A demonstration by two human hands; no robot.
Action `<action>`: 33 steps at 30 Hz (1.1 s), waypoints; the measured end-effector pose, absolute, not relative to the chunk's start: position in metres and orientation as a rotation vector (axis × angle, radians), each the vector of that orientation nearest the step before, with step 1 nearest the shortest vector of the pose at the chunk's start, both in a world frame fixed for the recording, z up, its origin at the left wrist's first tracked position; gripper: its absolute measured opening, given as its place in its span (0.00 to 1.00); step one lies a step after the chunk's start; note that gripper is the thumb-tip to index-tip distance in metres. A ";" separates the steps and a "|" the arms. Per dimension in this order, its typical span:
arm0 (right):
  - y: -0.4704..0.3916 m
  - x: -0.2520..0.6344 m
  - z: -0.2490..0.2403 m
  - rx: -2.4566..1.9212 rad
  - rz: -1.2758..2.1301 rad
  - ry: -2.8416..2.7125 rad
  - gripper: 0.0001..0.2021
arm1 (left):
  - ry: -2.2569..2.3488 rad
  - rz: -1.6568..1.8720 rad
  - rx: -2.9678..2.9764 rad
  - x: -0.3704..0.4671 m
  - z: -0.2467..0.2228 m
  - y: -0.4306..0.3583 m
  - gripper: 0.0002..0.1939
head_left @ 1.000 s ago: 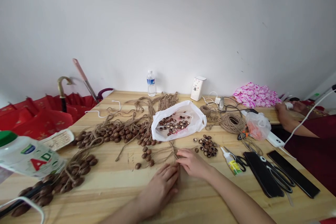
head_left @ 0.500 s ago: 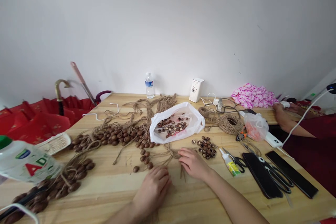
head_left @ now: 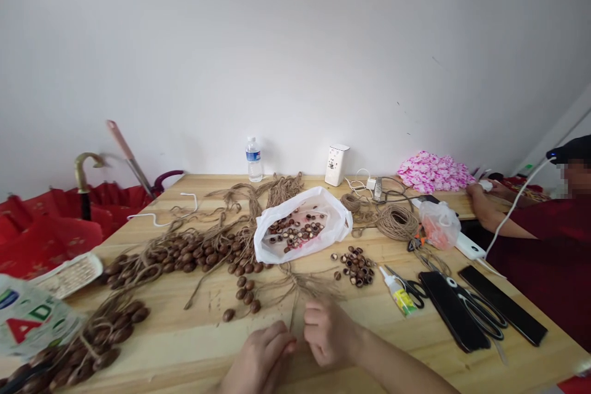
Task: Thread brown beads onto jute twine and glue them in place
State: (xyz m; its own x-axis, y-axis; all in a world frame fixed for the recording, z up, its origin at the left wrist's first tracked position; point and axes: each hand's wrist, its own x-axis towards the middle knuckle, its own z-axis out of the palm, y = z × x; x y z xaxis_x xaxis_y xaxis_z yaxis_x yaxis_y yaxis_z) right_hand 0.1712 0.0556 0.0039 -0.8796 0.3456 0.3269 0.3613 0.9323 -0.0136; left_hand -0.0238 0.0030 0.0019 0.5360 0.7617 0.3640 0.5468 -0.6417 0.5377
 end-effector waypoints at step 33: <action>0.114 0.264 0.034 -1.620 0.020 -2.509 0.07 | 1.287 1.041 2.308 -0.021 -0.007 0.008 0.09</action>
State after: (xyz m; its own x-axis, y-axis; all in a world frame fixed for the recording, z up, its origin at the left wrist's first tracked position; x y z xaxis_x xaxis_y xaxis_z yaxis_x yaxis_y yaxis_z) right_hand 0.2642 0.1136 0.0335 -0.4032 0.9069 0.1219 0.9049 0.4150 -0.0948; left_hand -0.0210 0.0078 -0.0071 0.3361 0.8286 0.4477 0.6113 -0.5536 0.5656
